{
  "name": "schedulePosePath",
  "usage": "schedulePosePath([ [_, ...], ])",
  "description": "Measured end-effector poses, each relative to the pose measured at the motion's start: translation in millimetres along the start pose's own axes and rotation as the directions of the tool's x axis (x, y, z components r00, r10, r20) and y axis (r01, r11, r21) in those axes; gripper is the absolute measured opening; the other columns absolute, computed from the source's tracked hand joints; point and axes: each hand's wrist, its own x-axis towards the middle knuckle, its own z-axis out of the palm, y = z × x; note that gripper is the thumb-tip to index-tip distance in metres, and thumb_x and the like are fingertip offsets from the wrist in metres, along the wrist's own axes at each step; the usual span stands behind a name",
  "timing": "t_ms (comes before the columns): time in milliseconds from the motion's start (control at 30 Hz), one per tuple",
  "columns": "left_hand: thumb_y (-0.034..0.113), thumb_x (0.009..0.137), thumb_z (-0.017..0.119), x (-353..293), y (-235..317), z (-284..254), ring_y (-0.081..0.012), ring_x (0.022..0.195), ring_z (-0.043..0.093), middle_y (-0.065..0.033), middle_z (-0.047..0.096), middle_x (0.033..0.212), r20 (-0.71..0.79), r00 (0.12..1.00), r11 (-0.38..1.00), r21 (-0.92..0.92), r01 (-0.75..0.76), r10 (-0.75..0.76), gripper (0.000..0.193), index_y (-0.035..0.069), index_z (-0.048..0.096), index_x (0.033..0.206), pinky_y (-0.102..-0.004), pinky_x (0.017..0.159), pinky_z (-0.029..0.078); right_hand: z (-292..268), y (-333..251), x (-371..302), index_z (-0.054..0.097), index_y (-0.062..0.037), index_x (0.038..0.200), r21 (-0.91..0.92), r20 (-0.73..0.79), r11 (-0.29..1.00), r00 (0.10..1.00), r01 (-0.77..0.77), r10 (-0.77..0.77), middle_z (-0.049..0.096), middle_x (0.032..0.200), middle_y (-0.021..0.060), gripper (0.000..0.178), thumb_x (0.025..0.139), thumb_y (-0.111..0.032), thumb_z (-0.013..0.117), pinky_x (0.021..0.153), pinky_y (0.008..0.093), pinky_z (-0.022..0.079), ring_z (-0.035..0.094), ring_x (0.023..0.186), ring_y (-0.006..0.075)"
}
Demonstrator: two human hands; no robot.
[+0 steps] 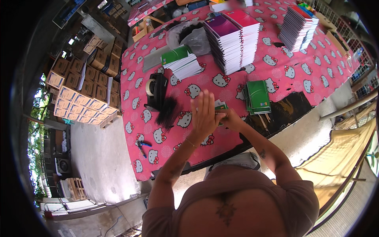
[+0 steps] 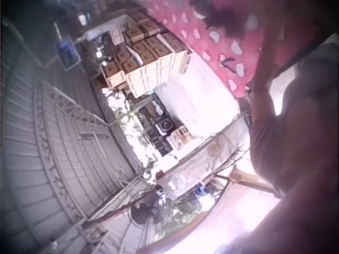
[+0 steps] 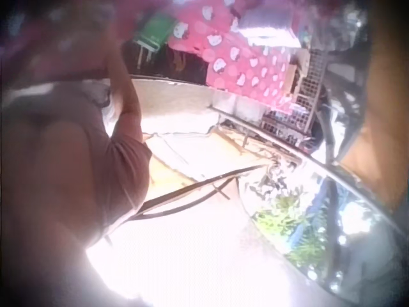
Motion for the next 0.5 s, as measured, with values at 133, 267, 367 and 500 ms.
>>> schedulePosePath([
  [133,0.058,0.096,0.041,-59,22,15,-0.0405,0.146,0.025,-0.0281,0.03,0.154,0.025,0.993,0.97,-0.22,-0.104,0.113,0.084,-0.009,0.031,0.147,-0.0632,0.115,0.011,6,21,4,0.062,-0.0026,0.126,-0.036,-0.062,0.996,0.994,0.082,-0.084,0.072,0.097,0.0107,0.046,0.081,-0.002,0.068,0.072,0.0331,0.055,0.068,0.086,0.0148],
  [267,0.053,0.095,0.047,-39,19,-8,-0.0365,0.148,0.023,-0.0263,0.026,0.157,0.112,0.991,0.963,-0.265,-0.041,0.073,0.081,-0.007,0.031,0.148,-0.0604,0.116,0.009,0,3,3,0.063,-0.0021,0.124,-0.033,-0.007,0.996,0.997,0.081,-0.081,0.072,0.096,0.0124,0.041,0.083,-0.002,0.065,0.072,0.0339,0.055,0.068,0.083,0.0162],
  [367,0.045,0.097,0.049,-41,25,-22,-0.0354,0.144,0.031,-0.024,0.035,0.152,0.055,0.998,0.955,-0.297,0.002,0.015,0.069,-0.005,0.037,0.144,-0.0602,0.116,0.01,2,-6,3,0.065,-0.0027,0.122,0.013,-0.028,0.992,0.992,-0.122,0.122,0.071,0.095,0.015,0.037,0.085,-0.004,0.064,0.074,0.0351,0.053,0.067,0.085,0.018],
  [500,0.028,0.098,0.055,-17,-5,-24,-0.0296,0.123,0.055,-0.0126,0.062,0.126,0.005,1.0,0.933,-0.36,0.019,-0.018,0.037,0.005,0.057,0.127,-0.0592,0.116,0.014,-5,-34,2,0.066,-0.0023,0.12,-0.182,-0.025,0.966,0.983,-0.186,0.184,0.071,0.089,0.0134,0.035,0.086,-0.006,0.068,0.073,0.0328,0.054,0.067,0.08,0.0155],
])
